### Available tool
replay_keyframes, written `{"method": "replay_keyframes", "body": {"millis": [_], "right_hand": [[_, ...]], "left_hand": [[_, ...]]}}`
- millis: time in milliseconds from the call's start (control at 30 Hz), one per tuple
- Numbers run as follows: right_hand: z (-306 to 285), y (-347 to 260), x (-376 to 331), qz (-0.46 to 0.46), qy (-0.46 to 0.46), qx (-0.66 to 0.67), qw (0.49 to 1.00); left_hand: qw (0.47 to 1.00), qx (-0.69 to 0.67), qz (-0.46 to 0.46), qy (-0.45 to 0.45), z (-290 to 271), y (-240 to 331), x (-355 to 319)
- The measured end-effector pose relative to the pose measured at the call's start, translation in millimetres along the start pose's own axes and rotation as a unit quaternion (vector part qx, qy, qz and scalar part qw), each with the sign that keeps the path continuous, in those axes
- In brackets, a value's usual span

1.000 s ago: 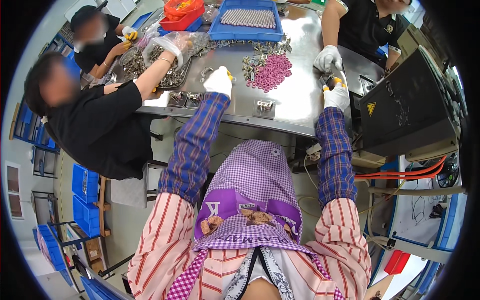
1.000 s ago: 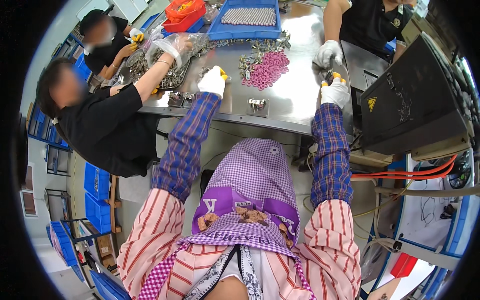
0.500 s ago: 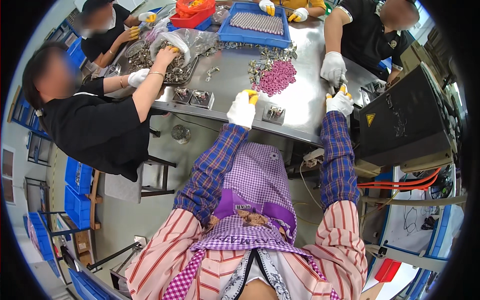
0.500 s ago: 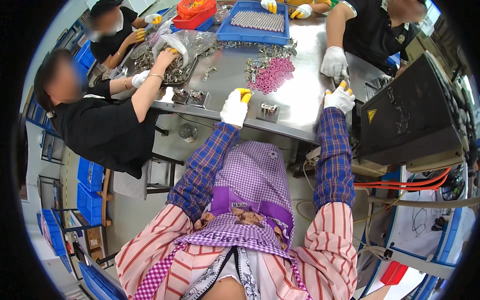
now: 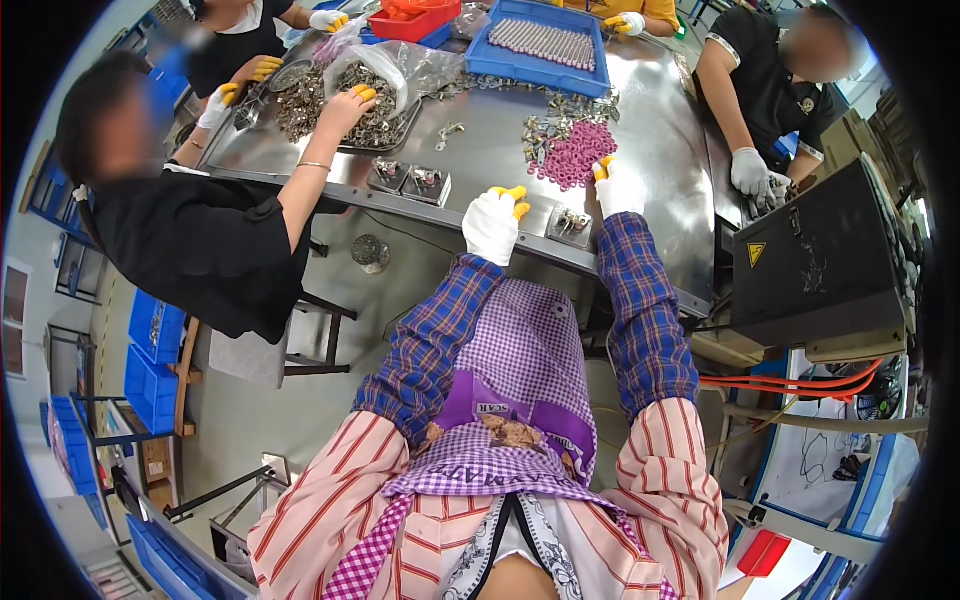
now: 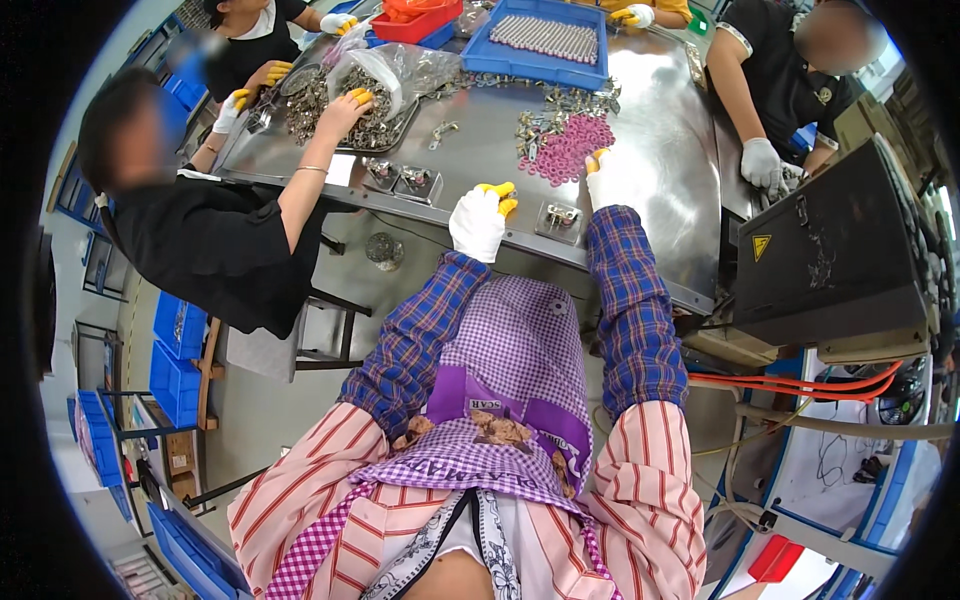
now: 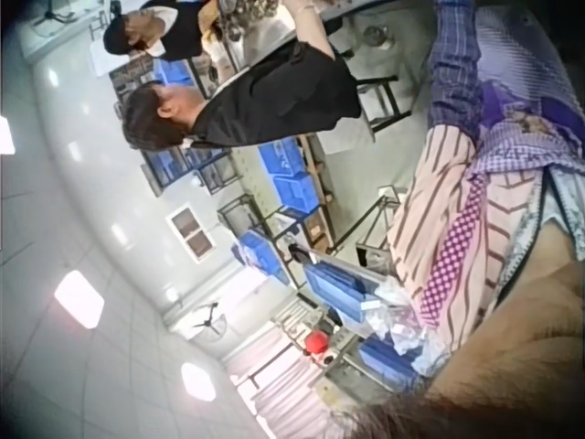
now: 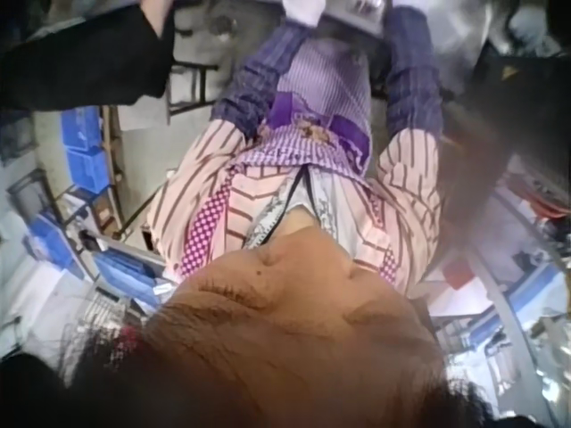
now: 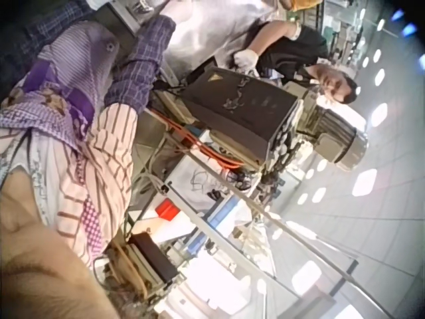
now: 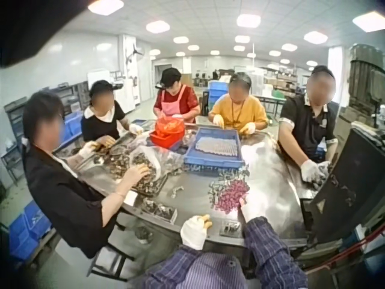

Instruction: Sort small pink components from a production table into a blue tray and an apron pouch.

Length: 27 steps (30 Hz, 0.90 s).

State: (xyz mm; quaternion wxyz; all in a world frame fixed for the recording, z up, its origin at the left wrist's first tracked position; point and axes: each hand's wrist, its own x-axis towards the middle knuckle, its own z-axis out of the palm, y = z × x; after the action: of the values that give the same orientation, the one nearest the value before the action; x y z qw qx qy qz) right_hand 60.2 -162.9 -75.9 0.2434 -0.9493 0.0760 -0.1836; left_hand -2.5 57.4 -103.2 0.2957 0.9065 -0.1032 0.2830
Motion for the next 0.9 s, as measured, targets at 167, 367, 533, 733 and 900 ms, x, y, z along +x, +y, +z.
{"method": "replay_keyframes", "body": {"millis": [167, 367, 533, 733, 900], "right_hand": [[-40, -28, -54, -0.042, 0.070, 0.104, 0.991], [-64, -34, -88, -0.077, -0.101, 0.131, 0.983], [-55, -21, -85, -0.063, -0.144, 0.213, 0.964], [-72, -36, -68, 0.030, -0.257, 0.237, 0.936], [-71, -30, -74, 0.028, -0.241, 0.253, 0.937]], "left_hand": [[0.997, -0.064, -0.033, -0.033, -8, -2, 2], [0.949, -0.183, -0.100, -0.235, -35, 32, 4], [0.934, -0.176, -0.083, -0.298, -15, 34, -19], [0.875, -0.306, -0.144, -0.347, -33, 41, -8], [0.869, -0.305, -0.119, -0.372, -40, 41, -6]]}}
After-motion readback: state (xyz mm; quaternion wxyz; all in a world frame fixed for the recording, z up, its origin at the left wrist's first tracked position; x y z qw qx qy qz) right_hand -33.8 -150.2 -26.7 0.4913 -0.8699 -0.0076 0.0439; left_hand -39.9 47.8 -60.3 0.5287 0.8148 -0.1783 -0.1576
